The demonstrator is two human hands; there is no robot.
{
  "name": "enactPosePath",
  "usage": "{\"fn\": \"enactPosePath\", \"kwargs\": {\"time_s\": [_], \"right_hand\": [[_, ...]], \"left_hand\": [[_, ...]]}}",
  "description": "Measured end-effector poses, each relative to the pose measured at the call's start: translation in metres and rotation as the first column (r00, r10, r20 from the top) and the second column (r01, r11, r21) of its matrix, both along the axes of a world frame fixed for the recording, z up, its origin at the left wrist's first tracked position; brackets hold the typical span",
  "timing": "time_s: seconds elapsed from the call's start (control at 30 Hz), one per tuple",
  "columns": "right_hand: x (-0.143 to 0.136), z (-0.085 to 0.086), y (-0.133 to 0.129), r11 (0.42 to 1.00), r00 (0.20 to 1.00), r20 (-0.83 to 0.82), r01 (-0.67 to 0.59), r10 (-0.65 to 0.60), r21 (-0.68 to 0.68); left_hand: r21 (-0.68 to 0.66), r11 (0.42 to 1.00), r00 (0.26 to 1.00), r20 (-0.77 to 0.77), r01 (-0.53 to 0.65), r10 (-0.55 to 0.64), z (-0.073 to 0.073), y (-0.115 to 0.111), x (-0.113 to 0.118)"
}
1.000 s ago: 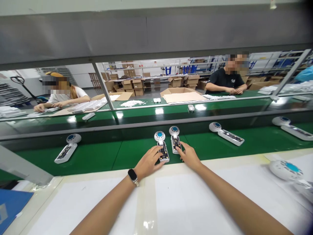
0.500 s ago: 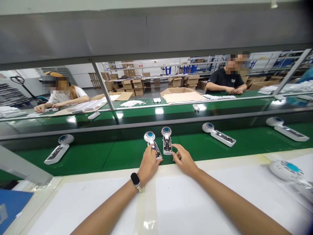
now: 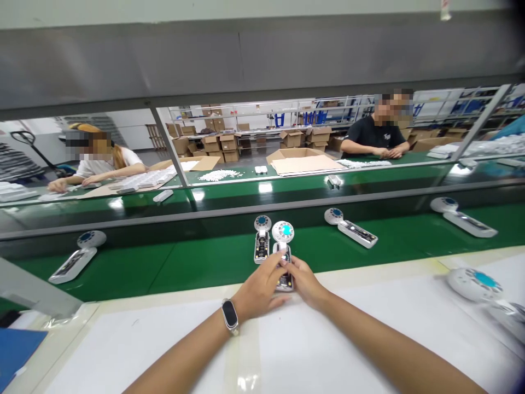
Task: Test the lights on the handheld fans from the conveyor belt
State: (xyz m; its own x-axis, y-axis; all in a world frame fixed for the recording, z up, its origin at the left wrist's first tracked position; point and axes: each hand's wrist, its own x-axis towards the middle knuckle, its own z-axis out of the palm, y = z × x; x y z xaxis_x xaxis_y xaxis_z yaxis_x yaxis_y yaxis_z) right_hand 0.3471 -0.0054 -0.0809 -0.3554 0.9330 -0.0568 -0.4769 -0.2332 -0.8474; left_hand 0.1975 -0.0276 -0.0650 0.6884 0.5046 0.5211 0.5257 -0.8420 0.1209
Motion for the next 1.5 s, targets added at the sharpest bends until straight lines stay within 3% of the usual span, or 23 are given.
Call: {"fn": "enactPosePath", "kwargs": {"time_s": [0.1, 0.23, 0.5, 0.77, 1.17, 1.5], "right_hand": [[0.002, 0.005, -0.001, 0.997, 1.0, 0.004, -0.006, 0.007, -0.077], [0.004, 0.011, -0.005, 0.99, 0.997, 0.015, -0.078, 0.08, -0.118], [0.002, 0.012, -0.012, 0.98, 0.963, 0.194, -0.195, 0.185, 0.031], [0.006, 0.015, -0.012, 0.946, 0.901, 0.332, -0.318, 0.28, 0.068], [0.005, 0.017, -0.015, 0.957, 0.925, 0.295, -0.276, 0.24, 0.085], [0.004, 0.008, -0.012, 0.951, 0.935, 0.276, -0.27, 0.222, 0.149]], "left_hand": [[-0.112, 0.988, 0.982, 0.138, -0.11, 0.125, 0.001, 0.003, -0.007], [-0.258, 0.931, 0.917, 0.236, -0.26, 0.321, 0.0, 0.008, -0.011], [-0.189, 0.895, 0.856, 0.266, -0.404, 0.443, -0.003, 0.008, -0.007], [-0.212, 0.873, 0.836, 0.259, -0.44, 0.484, 0.004, 0.005, -0.007], [-0.193, 0.882, 0.841, 0.268, -0.43, 0.469, 0.004, 0.005, -0.007], [-0.208, 0.889, 0.848, 0.276, -0.407, 0.452, 0.002, 0.007, -0.008]]}}
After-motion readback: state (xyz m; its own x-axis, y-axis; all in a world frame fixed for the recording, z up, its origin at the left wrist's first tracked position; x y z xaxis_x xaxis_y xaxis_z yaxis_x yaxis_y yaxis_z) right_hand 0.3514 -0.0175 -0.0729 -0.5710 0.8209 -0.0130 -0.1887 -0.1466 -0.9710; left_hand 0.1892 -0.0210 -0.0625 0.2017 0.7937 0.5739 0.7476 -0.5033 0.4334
